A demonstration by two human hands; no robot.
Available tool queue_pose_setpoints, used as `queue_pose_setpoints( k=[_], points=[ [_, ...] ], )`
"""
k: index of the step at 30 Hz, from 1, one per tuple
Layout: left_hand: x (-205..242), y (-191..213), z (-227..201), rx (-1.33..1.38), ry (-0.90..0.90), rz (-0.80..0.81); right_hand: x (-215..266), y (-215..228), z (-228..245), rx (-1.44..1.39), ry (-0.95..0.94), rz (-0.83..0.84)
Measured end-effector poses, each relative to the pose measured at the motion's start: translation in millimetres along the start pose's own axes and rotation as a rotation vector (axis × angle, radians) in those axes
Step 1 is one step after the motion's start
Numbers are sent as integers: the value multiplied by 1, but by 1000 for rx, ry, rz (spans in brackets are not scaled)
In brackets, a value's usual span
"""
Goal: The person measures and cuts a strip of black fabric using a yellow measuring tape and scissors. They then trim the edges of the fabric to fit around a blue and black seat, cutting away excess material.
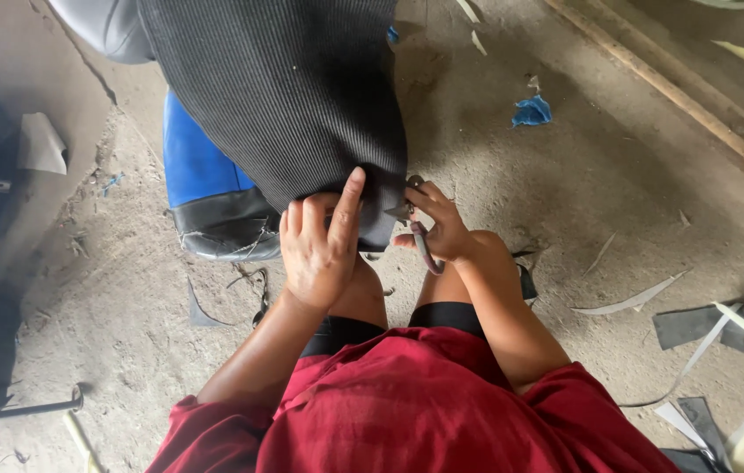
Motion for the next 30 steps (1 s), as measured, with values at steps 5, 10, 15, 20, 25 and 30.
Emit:
queue_pose_setpoints(
  k=[5,10,15,20,25,30],
  points=[
    [-3,2,-1,-29,7,-14,-17,-7,22,-1,77,-18],
    [-5,4,-1,-32,23,-1,9,-6,0,-30,80,-60],
    [-3,1,-1,-45,33,-14,15,-13,3,79,9,-135],
    [-5,4,0,-44,36,-16,6,-21,9,73,-53,-207],
    [-4,4,1,-31,39,-23,-1,-22,4,70,-89,-227],
    [-5,7,2,-50,43,-22,2,-29,16,-1,-113,-252]
  ],
)
Point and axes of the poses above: each hand's wrist, its own x-axis away from the middle knuckle, its own y-axis out of the back of the hand, z = x × y, the point moved 6 cm from there along -x, towards the middle knuckle, and after that the axes turned 12 degrees about -x, right-handed, at the moved point
